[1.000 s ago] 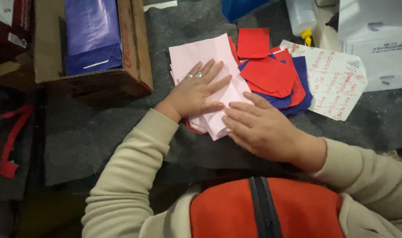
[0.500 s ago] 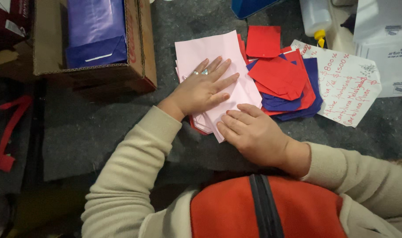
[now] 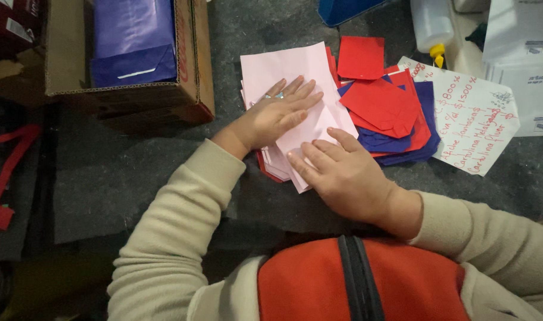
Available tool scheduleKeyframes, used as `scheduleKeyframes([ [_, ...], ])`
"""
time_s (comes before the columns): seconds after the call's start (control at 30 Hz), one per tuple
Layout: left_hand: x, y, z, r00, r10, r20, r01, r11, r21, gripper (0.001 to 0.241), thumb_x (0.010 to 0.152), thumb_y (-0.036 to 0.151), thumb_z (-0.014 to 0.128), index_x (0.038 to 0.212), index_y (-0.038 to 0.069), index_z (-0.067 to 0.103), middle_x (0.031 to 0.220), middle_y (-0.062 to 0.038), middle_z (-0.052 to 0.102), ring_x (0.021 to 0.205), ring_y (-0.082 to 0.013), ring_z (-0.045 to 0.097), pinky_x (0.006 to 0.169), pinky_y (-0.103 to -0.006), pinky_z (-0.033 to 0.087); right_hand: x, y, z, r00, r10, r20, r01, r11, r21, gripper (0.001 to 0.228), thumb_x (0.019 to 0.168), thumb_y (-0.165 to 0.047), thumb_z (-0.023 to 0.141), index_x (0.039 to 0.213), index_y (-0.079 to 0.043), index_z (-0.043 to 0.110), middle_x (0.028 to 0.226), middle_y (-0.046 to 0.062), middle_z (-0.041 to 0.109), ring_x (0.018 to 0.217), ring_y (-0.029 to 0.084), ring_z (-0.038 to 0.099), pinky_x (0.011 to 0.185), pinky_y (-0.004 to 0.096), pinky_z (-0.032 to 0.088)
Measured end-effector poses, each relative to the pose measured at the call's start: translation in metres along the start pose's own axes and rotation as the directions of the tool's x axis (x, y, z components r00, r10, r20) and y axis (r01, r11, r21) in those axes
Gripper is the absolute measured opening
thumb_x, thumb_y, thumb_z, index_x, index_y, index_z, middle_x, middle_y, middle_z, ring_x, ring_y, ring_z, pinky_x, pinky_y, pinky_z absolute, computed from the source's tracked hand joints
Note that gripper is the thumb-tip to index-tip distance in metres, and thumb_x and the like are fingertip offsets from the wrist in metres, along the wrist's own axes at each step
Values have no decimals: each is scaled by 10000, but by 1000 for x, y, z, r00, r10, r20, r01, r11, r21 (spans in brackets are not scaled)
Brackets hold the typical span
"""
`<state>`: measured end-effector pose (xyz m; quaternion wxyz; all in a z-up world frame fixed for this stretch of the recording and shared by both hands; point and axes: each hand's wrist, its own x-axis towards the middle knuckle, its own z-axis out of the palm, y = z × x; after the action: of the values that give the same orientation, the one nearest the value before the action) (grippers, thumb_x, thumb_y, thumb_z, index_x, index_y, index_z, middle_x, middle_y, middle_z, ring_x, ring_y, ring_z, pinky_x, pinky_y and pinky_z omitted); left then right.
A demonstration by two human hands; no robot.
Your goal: The person folds pink sheets of paper into small rectangular packets by hand. They fold the sides inward, then fold the bottom and top edges up to create a sealed packet, and place the finished items into a cardboard box.
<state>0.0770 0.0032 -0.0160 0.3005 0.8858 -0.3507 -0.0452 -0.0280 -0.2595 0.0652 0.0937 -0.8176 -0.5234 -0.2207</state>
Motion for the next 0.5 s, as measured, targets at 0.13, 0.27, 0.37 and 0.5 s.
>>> scheduleKeyframes([
  [0.13,2,-7,-3,1000,-27,14,29,985,-173,628,1274,430,360,1823,161,504,1941,-139,398,1851,-328,226,1509,-513,84,5,-5,2,1000,-21,16,21,1000,-14,459,986,-246,729,1400,-83,841,1352,151,825,1267,328,787,1249,611,505],
  [0.27,2,-9,-3,999,-36,29,42,967,-251,653,1282,463,315,1818,140,501,1934,-125,417,1854,-310,226,1518,-486,68,8,-8,6,999,-28,26,28,1000,-5,420,982,-258,736,1347,-82,848,1356,150,825,1260,324,786,1277,617,488],
  [0.37,2,-8,-2,999,-30,20,34,971,-235,660,1285,482,311,1815,140,508,1931,-124,425,1851,-307,221,1518,-483,70,7,-8,8,999,-29,33,29,1000,1,392,978,-264,741,1299,-67,852,1336,143,824,1261,325,784,1281,615,484],
  [0.5,1,-5,-3,999,-47,9,48,978,-204,655,1279,495,326,1806,163,527,1925,-100,442,1850,-288,229,1517,-479,79,3,-3,10,998,-69,7,69,997,28,395,973,-238,738,1301,-49,852,1331,120,822,1275,312,776,1291,612,472],
])
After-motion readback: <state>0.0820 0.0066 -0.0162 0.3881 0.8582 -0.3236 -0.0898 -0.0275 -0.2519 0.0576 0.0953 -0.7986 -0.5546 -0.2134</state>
